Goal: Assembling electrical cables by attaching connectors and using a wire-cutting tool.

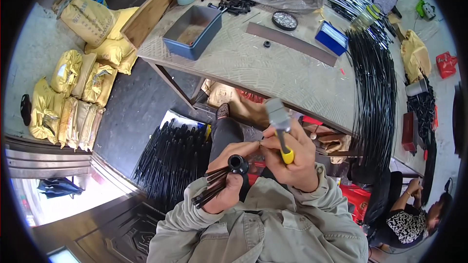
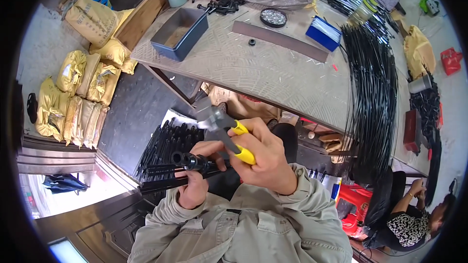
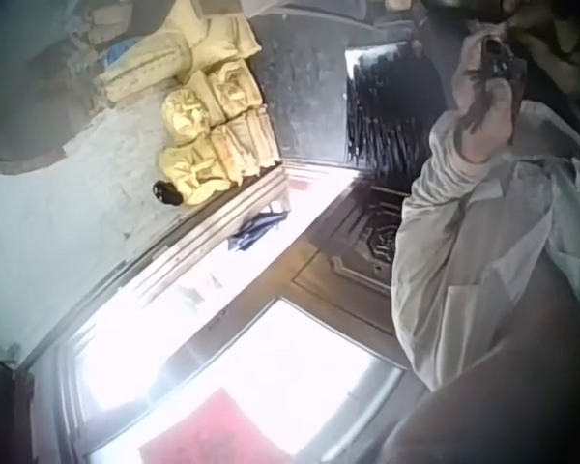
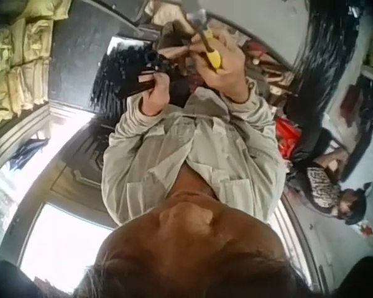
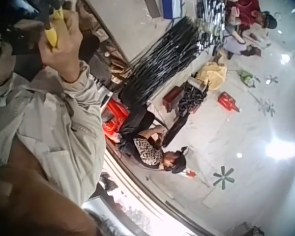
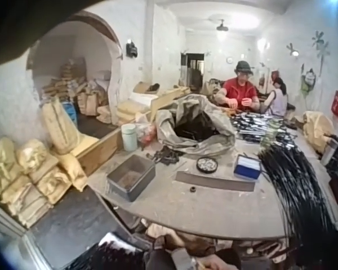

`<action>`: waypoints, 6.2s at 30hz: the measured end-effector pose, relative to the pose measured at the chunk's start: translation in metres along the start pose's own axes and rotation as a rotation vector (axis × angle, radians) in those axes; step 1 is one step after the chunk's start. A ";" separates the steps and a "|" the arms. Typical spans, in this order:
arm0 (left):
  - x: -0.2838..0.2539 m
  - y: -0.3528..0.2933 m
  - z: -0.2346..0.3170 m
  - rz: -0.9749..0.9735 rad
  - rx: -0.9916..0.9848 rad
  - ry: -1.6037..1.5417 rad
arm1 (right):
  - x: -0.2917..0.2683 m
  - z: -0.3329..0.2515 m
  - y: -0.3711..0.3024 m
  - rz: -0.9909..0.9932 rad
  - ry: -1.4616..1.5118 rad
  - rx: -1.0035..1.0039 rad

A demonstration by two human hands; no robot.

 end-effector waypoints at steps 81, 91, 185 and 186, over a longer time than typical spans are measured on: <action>-0.002 -0.032 -0.023 -0.008 -0.066 -0.197 | 0.045 -0.004 -0.030 -0.032 0.682 0.058; -0.019 -0.032 -0.033 0.028 0.026 -0.265 | 0.009 0.009 -0.039 -0.235 0.099 0.068; -0.013 -0.037 -0.036 -0.157 -0.107 -0.249 | -0.073 0.007 0.004 -1.365 0.477 0.383; -0.013 -0.037 -0.034 -0.182 -0.096 -0.241 | -0.075 0.004 0.005 -1.464 0.566 0.522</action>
Point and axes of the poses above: each hand's wrist, its own y-axis towards the middle knuckle, its own x-axis out of the palm, z = x × y, the point moved 1 cm from there along y, towards the middle knuckle, and after that the axes turned 11 degrees about -z, right-handed, at the moved point
